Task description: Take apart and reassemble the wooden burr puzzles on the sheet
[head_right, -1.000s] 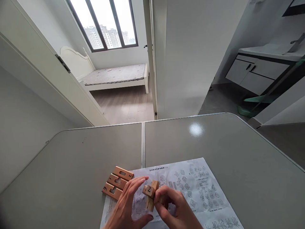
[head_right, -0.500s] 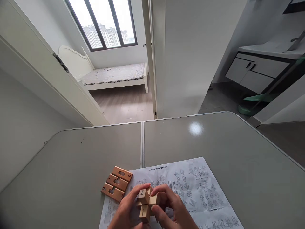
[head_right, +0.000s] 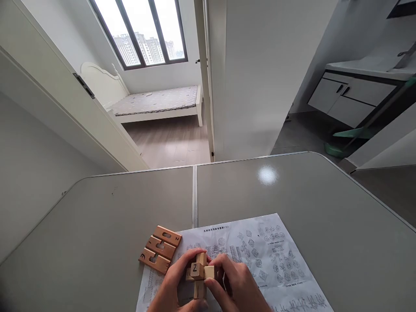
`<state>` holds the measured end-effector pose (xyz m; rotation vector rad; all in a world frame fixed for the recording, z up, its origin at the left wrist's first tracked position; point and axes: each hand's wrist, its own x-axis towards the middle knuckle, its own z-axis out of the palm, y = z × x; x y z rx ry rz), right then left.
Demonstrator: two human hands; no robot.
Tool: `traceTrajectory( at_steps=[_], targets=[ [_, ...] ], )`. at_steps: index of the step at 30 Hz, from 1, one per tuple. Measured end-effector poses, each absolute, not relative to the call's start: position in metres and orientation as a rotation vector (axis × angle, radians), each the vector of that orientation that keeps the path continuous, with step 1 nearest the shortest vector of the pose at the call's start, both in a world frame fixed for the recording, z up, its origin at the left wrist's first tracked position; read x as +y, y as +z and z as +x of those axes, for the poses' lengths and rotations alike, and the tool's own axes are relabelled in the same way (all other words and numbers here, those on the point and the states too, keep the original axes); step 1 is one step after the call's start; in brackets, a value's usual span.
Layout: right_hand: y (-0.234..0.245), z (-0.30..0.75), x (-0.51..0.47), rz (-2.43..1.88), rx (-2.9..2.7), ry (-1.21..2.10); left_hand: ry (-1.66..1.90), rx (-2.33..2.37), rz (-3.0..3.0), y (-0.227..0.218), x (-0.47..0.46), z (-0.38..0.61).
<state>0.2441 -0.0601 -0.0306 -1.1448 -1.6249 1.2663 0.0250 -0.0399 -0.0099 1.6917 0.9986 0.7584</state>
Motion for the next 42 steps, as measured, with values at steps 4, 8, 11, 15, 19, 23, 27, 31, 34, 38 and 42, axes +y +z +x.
traceTrajectory(
  at_steps=[4,8,11,15,19,23,27,31,34,38,42],
  targets=[
    [-0.03,0.243,-0.061,-1.149,-1.633,1.279,0.793,1.0,1.719,-0.012,-0.04,0.03],
    [-0.031,0.235,-0.064,-1.198,-1.439,1.312,0.796,1.018,1.692,-0.006,-0.038,0.032],
    [-0.031,0.231,-0.065,-1.21,-1.355,1.364,0.759,1.043,1.657,-0.002,-0.038,0.032],
    [-0.029,0.231,-0.066,-1.191,-1.365,1.363,0.706,1.08,1.641,0.001,-0.038,0.032],
    [-0.032,0.233,-0.069,-1.165,-1.383,1.371,0.651,1.111,1.665,0.004,-0.037,0.029],
    [-0.04,0.233,-0.07,-1.13,-1.435,1.324,0.667,1.061,1.669,0.008,-0.035,0.026],
    [-0.049,0.233,-0.068,-1.043,-1.535,1.208,0.674,1.049,1.67,0.01,-0.035,0.024],
    [-0.045,0.233,-0.065,-0.975,-1.595,1.061,0.663,1.036,1.687,0.011,-0.036,0.023],
    [-0.035,0.235,-0.062,-0.952,-1.7,0.944,0.676,1.027,1.709,0.01,-0.036,0.023],
    [-0.024,0.237,-0.059,-0.937,-1.812,0.731,0.687,1.028,1.721,0.005,-0.036,0.023],
    [-0.021,0.237,-0.056,-0.879,-1.866,0.644,0.652,1.069,1.719,0.001,-0.036,0.023]
  ],
)
